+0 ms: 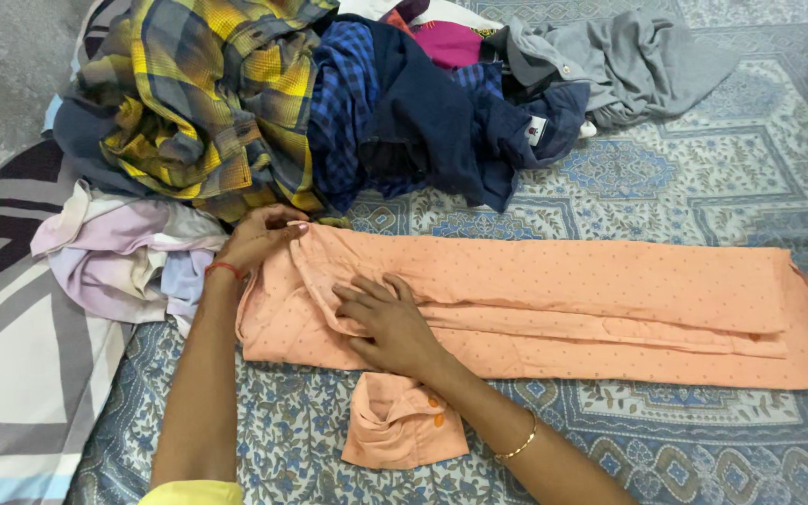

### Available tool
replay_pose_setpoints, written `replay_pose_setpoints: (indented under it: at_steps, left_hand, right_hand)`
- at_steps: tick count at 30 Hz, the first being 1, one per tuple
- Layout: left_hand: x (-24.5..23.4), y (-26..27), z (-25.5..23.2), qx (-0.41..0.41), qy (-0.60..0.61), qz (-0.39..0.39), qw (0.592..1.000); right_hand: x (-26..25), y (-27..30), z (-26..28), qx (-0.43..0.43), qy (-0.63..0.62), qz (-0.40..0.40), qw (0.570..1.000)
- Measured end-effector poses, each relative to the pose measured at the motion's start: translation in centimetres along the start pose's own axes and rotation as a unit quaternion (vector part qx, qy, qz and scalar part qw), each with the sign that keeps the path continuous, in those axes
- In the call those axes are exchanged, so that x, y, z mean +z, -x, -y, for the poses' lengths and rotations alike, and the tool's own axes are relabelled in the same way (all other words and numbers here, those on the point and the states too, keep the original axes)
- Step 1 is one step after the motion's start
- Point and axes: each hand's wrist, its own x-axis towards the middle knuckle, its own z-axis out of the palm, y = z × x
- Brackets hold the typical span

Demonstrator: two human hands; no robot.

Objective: The person folds a peach-colored shirt on a bed by smoothing the fabric, folding the sleeves across the back, and folding the sides toward the center.

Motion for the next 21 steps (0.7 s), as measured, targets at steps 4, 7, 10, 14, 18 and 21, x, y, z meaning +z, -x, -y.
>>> replay_pose_setpoints:
  at_steps: [4,7,10,14,18,21]
  left_hand:
    - [-0.6,0.6,1.1,-0.015,0.130,-0.003,0.991]
    - [-1.2,0.8,1.5,-0.010,0.191,0.029,0.981]
    - [-1.1,1.2,1.1,0.007,0.153,0.041,0.987]
    - [-0.8,0.6,1.6,0.003,0.130,0.032,0.991]
    - [-0.6,-1.5,5.4,0.004,0.146,-0.033,0.989]
    - [-0.1,-3.3,8.7,0.067,0.164,-0.073,0.981]
  right_hand:
    - [0.1,0.2,-0.1,0.004,-0.010,-0.004,1.000]
    - [0.2,0.2,-0.3,0.001,-0.011,-0.007,1.000]
    - [0.3,0.3,-0.4,-0.003,-0.013,-0.011,1.000]
    - [0.2,0.3,-0.5,-0.004,-0.016,-0.009,1.000]
    - [0.1,0.3,-0.3,0.000,-0.018,-0.012,1.000]
    - [0.0,0.2,-0.2,0.002,-0.021,-0.003,1.000]
